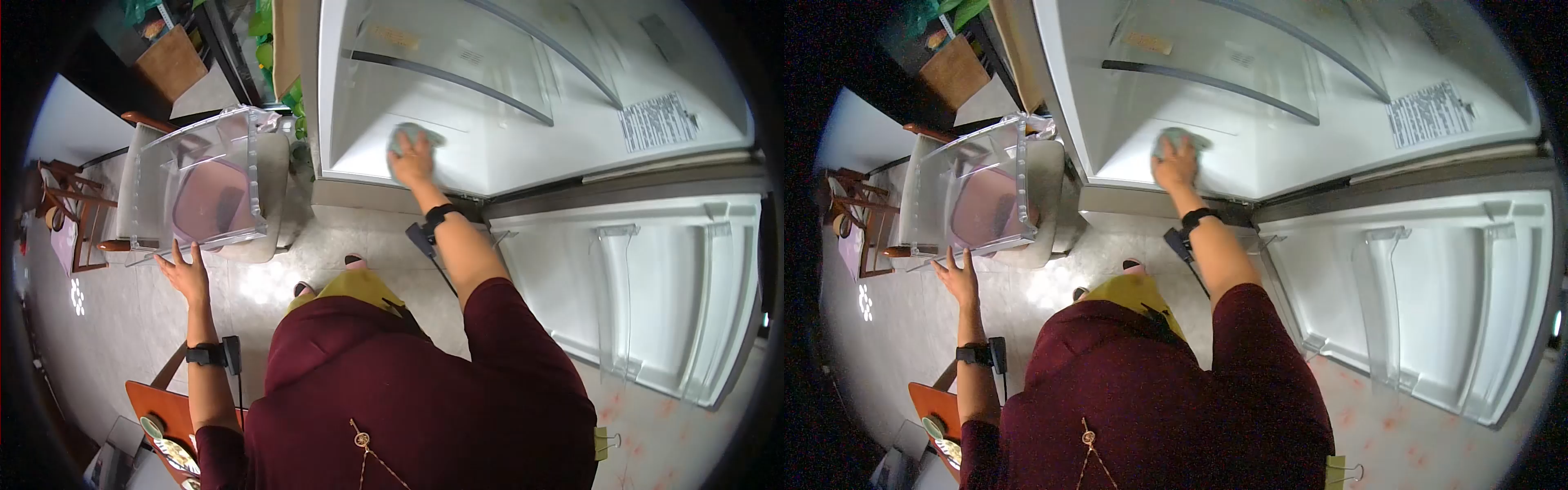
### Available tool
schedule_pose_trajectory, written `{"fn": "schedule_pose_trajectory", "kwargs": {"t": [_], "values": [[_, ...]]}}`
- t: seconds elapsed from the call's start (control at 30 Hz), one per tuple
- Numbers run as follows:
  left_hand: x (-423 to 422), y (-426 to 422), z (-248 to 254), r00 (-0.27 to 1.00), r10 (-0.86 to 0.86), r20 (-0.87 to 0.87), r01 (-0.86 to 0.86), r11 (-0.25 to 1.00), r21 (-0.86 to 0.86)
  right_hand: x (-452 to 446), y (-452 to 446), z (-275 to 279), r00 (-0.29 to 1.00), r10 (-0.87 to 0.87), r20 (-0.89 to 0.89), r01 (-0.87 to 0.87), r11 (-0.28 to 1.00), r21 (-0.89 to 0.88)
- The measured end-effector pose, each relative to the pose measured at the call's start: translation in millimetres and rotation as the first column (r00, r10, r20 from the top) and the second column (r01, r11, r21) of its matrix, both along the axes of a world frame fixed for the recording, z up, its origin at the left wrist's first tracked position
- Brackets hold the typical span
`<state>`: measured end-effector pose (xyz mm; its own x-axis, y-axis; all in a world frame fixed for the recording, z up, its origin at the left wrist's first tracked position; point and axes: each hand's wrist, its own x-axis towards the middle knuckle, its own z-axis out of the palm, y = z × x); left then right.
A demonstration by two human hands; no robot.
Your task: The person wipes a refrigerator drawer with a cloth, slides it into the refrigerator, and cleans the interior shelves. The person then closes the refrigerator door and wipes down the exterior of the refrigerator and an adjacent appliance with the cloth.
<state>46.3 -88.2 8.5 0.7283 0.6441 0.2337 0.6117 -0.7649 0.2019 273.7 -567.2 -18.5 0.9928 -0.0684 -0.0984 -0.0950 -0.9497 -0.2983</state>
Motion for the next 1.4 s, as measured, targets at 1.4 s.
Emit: {"fn": "schedule_pose_trajectory", "kwargs": {"t": [1.4], "values": [[21, -52, 22, 0.967, 0.251, 0.053, -0.175, 0.796, -0.579, 274, -188, -107, 0.949, 0.143, 0.280, -0.080, 0.971, -0.225]]}}
